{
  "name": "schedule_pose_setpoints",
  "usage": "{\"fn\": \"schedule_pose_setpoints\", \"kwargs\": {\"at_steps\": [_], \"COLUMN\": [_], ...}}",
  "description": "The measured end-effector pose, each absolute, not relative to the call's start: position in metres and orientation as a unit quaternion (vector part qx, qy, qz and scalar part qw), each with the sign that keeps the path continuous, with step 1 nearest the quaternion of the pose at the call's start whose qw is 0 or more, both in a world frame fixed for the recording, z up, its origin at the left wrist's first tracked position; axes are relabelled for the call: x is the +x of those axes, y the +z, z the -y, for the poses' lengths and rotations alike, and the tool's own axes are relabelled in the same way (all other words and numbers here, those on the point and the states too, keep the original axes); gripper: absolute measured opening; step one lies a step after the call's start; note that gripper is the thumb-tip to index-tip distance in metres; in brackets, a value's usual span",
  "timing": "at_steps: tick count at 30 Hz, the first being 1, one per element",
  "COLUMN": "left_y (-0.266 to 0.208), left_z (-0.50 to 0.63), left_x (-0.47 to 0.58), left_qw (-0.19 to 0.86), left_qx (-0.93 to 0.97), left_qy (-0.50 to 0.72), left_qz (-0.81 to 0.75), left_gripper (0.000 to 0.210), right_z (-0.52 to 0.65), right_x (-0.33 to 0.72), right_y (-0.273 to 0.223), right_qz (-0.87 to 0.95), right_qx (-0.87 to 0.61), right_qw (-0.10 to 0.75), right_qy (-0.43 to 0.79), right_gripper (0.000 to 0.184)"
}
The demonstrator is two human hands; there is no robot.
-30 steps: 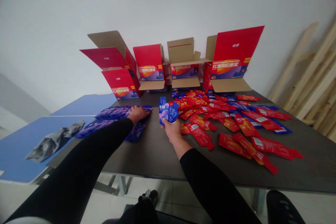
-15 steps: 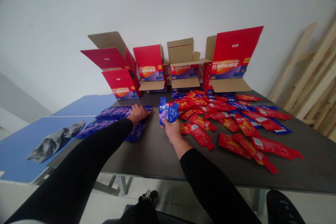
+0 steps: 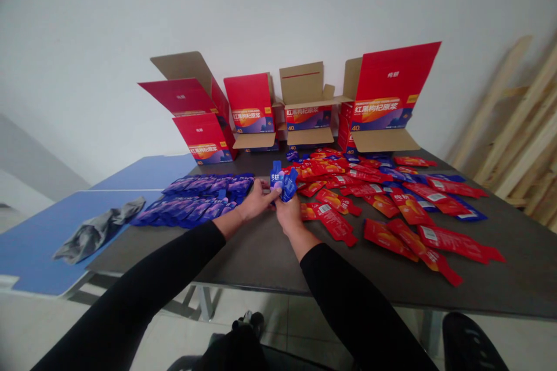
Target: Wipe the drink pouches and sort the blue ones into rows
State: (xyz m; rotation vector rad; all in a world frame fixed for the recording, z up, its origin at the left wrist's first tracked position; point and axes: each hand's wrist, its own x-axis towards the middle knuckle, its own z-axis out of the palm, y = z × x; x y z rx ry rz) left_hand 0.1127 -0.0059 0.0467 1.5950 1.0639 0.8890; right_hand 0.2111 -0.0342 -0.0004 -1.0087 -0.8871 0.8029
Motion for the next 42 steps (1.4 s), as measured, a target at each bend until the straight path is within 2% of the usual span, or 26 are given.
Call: {"fn": "schedule_pose_setpoints", "kwargs": {"at_steps": [2,6,13,15,18,21,24,31,36,42], "left_y": [0.045,0.044,0.049,0.056,0.072,0.085,0.088,0.073,0.064,0.062], "left_z": [0.009,0.007,0.003,-0.008,-0.040,-0.080,-0.113,-0.137,-0.137,-0.133], "left_x": [0.115,0.111,0.100,0.094,0.074,0.046,0.020,0.003,0.008,0.013], "left_qw": [0.505,0.465,0.401,0.348,0.210,0.095,0.032,0.025,0.034,0.031], "left_qx": [0.647,0.672,0.729,0.746,0.749,0.705,0.650,0.621,0.608,0.601], "left_qy": [0.374,0.365,0.327,0.327,0.293,0.195,0.083,0.003,-0.013,-0.004], "left_qz": [-0.432,-0.445,-0.448,-0.465,-0.557,-0.675,-0.754,-0.783,-0.793,-0.799], "left_gripper": [0.063,0.067,0.059,0.059,0.064,0.069,0.074,0.082,0.094,0.092], "right_z": [0.037,0.042,0.046,0.046,0.045,0.043,0.042,0.041,0.043,0.043], "right_x": [0.210,0.207,0.205,0.205,0.206,0.205,0.205,0.205,0.204,0.205], "right_y": [0.001,0.005,0.010,0.010,0.008,0.006,0.004,0.002,0.003,0.004], "right_qz": [0.405,0.418,0.418,0.399,0.371,0.372,0.377,0.388,0.392,0.393], "right_qx": [-0.434,-0.380,-0.377,-0.402,-0.412,-0.402,-0.395,-0.393,-0.399,-0.399], "right_qw": [0.709,0.707,0.679,0.676,0.695,0.703,0.705,0.702,0.699,0.698], "right_qy": [0.381,0.425,0.472,0.471,0.458,0.454,0.451,0.451,0.447,0.446], "right_gripper": [0.040,0.042,0.048,0.051,0.055,0.054,0.052,0.048,0.047,0.046]}}
